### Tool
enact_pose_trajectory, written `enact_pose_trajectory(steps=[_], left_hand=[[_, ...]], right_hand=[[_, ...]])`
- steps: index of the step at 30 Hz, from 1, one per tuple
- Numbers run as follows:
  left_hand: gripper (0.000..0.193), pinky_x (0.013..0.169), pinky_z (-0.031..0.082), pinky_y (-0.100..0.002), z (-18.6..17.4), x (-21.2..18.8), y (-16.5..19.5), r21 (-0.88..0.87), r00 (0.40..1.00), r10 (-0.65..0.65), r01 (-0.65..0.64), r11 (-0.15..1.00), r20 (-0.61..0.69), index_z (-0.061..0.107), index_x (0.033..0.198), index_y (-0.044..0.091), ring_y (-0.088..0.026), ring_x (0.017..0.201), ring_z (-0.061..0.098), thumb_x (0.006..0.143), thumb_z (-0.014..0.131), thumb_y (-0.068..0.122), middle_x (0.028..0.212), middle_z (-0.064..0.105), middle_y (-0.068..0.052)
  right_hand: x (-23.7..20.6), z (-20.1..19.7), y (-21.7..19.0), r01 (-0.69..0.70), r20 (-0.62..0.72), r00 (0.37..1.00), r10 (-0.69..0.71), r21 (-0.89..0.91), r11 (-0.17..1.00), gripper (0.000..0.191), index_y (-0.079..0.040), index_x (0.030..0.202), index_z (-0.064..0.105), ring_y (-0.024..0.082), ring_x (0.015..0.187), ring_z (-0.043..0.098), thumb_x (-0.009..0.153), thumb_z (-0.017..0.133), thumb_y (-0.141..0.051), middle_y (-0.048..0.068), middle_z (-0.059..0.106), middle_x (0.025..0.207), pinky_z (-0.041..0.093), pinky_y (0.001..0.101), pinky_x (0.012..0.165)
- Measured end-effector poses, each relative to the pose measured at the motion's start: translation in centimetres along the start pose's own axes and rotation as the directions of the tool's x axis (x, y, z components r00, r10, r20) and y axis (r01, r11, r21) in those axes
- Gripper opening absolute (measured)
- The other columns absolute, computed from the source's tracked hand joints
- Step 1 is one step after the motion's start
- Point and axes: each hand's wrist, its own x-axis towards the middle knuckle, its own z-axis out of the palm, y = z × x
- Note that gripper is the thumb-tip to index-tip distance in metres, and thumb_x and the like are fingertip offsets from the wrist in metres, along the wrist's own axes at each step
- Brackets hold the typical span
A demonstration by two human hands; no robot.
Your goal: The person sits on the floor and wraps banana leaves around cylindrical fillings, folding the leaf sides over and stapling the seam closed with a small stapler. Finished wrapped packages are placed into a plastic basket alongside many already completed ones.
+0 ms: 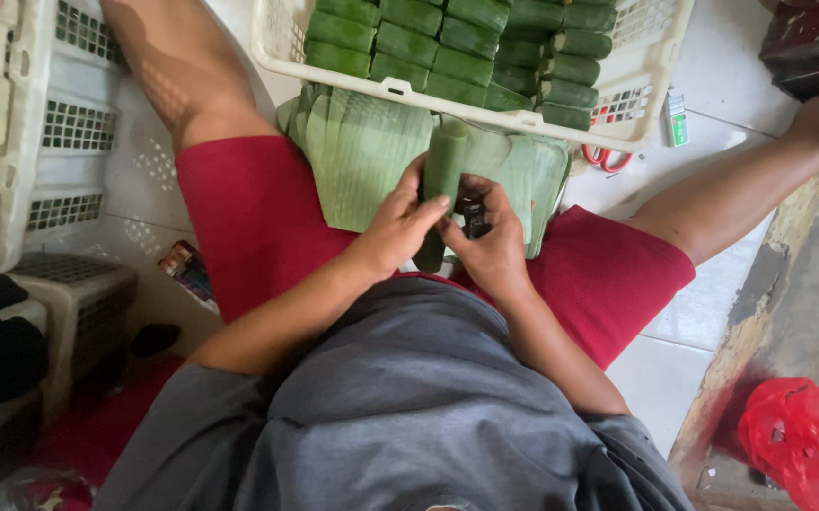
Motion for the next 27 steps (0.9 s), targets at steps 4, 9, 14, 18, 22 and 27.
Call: enact_pose_trajectory(steps=[4, 9, 14, 18, 22, 27], left_hand=[[0.049, 0.100, 0.054, -0.033, -1.1, 0.3, 0.2, 0.116, 1.000, 0.004, -0.006, 0.993, 0.018, 0.046, 0.141, -0.002, -0.016, 0.119, 0.062, 0.097, 0.064, 0.008, 0.128, 0.062, -0.010], [0.052, 0.102, 0.052, -0.034, -1.5, 0.1, 0.5, 0.204, 0.996, 0.046, -0.059, 0.977, 0.071, 0.053, 0.135, -0.003, -0.016, 0.115, 0.061, 0.090, 0.078, 0.007, 0.123, 0.064, -0.011], [0.060, 0.099, 0.053, -0.033, -1.1, -0.2, 0.8, -0.031, 0.993, -0.054, 0.058, 0.998, 0.104, 0.050, 0.135, 0.001, -0.015, 0.113, 0.060, 0.083, 0.078, 0.008, 0.121, 0.062, -0.008], [0.059, 0.098, 0.053, -0.034, -0.5, -0.5, 1.2, 0.042, 0.986, -0.035, 0.029, 0.999, 0.162, 0.053, 0.134, 0.000, -0.016, 0.110, 0.061, 0.082, 0.080, 0.007, 0.119, 0.062, -0.008], [0.054, 0.084, 0.056, -0.030, -0.7, -0.1, 2.0, 0.201, 0.988, -0.016, -0.016, 0.979, 0.155, 0.055, 0.130, 0.001, -0.013, 0.096, 0.063, 0.084, 0.082, 0.011, 0.113, 0.065, -0.006], [0.031, 0.067, 0.053, -0.025, -1.8, 1.6, 2.5, 0.094, 0.991, -0.087, 0.077, 0.993, 0.100, 0.064, 0.118, -0.002, -0.007, 0.082, 0.062, 0.096, 0.075, 0.017, 0.098, 0.068, -0.003]], right_hand=[[-0.4, -1.4, 0.4, -0.109, 0.042, 0.994, 0.105, 0.095, 0.990, 0.042, 0.001, 0.133, 0.057, 0.012, 0.105, 0.065, 0.094, 0.071, -0.003, 0.008, 0.069, 0.118, 0.053, 0.0273, 0.095], [-1.5, -2.5, 0.4, -0.016, 0.062, 0.998, 0.023, -0.108, 0.994, 0.036, 0.004, 0.130, 0.065, 0.015, 0.105, 0.064, 0.095, 0.069, -0.004, 0.010, 0.068, 0.119, 0.052, 0.0279, 0.093], [-1.3, -3.2, 1.1, -0.213, 0.050, 0.976, 0.212, 0.015, 0.977, 0.039, 0.000, 0.135, 0.064, 0.013, 0.087, 0.059, 0.101, 0.065, -0.019, 0.005, 0.070, 0.107, 0.048, 0.0273, 0.077], [-0.1, -3.0, 2.0, -0.349, 0.152, 0.936, 0.318, 0.274, 0.896, 0.031, 0.000, 0.118, 0.065, 0.009, 0.070, 0.056, 0.100, 0.069, -0.025, 0.003, 0.067, 0.089, 0.045, 0.0247, 0.062], [0.6, -2.7, 2.2, -0.291, 0.184, 0.954, 0.237, 0.377, 0.879, 0.028, -0.002, 0.117, 0.065, 0.005, 0.082, 0.060, 0.097, 0.071, -0.020, -0.001, 0.069, 0.098, 0.049, 0.0228, 0.072], [1.4, -2.7, 1.7, -0.383, 0.217, 0.918, 0.331, 0.281, 0.880, 0.019, -0.005, 0.111, 0.067, 0.004, 0.073, 0.056, 0.097, 0.067, -0.019, -0.002, 0.066, 0.089, 0.043, 0.0221, 0.058]])
